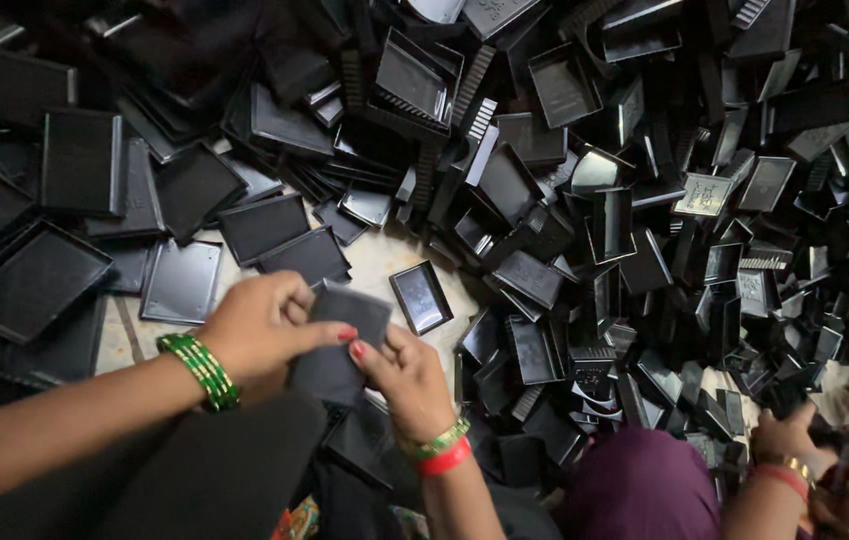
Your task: The person sits on the floor and sorts through a large pile of black plastic trays. They pick up trays one by one, inspect them, and place them into a separate pile. The task involves repetitive handling of the trays.
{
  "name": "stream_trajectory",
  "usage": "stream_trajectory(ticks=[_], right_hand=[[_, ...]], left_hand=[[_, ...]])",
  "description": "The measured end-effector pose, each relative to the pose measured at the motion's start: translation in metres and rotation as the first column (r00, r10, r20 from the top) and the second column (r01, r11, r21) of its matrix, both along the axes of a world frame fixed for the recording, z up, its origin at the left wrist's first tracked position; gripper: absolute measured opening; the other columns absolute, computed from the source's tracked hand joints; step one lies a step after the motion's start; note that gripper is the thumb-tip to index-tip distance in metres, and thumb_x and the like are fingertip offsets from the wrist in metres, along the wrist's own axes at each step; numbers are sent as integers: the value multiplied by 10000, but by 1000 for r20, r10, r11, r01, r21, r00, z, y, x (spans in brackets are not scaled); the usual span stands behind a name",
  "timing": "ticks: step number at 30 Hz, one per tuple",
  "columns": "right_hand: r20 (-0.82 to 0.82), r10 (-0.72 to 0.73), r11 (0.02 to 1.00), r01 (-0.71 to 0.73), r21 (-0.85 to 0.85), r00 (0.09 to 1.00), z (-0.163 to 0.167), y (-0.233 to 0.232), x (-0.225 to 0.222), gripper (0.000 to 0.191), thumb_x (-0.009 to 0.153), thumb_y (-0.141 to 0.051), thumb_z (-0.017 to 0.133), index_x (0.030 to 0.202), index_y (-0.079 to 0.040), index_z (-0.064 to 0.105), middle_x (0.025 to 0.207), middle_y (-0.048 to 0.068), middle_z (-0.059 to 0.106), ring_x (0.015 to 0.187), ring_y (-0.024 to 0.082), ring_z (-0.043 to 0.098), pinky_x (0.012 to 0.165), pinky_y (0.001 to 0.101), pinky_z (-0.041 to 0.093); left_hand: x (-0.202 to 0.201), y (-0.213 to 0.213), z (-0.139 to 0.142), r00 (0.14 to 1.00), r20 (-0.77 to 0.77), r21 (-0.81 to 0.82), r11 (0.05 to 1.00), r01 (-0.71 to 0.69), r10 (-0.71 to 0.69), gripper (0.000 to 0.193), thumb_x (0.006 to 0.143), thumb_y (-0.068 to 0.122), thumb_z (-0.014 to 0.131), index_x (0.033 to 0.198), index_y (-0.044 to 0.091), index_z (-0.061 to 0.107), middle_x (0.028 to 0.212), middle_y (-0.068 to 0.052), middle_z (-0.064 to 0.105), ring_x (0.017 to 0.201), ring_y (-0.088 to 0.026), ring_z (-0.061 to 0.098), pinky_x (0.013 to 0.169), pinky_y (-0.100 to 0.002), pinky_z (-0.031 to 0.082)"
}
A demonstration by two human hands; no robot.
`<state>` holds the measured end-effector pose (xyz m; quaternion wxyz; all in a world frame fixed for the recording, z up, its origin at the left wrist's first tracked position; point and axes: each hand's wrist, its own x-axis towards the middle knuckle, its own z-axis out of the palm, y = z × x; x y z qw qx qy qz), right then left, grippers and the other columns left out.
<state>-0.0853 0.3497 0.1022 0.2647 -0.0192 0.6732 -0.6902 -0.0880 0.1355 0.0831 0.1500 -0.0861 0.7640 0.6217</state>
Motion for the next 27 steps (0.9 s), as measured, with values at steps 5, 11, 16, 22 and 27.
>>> stream_trajectory(ticks=[5,11,16,22,27], right_hand=[[90,414,846,-420,328,906,22,64,17,278,931,-173,764,1151,-6,733,857,-47,615,747,11,512,630,205,428],[-498,524,764,-122,634,691,29,73,2,371,836,-234,806,1117,-3,735,998,101,728,893,167,686,758,285,541],[-648,359,432,496,753,672,-12,31,-82,777,788,-392,883,1347,45,565,1273,259,612,1154,405,589,969,453,487],[-382,304,294,296,909,873,-34,20,-92,921,473,-438,985,1161,-1,557,1207,224,643,1125,372,623,995,420,504],[-528,-45,609,442,658,848,-9,-9,-77,950,496,-477,990,1128,17,481,1008,198,711,895,327,732,817,377,572]], left_hand=[[-7,-8,-2,835,165,-432,723,540,-525,583,732,580,820,1052,103,722,981,-80,728,949,-221,698,867,-384,542],[-68,-20,-16,910,-242,-855,518,-36,-336,722,689,531,858,1148,22,630,1142,-178,653,1078,-336,634,872,-448,545],[-72,-9,-32,926,-81,-920,386,73,-368,622,760,447,837,1183,47,618,1161,-139,680,1096,-289,664,907,-421,554],[-65,-19,-35,904,-296,-827,556,-83,-307,340,715,153,779,1002,56,625,1023,-172,706,978,-370,693,828,-468,562],[-62,0,-38,973,-230,-499,860,-102,-19,444,700,202,781,1019,-6,554,903,-255,700,863,-411,705,793,-472,568]])
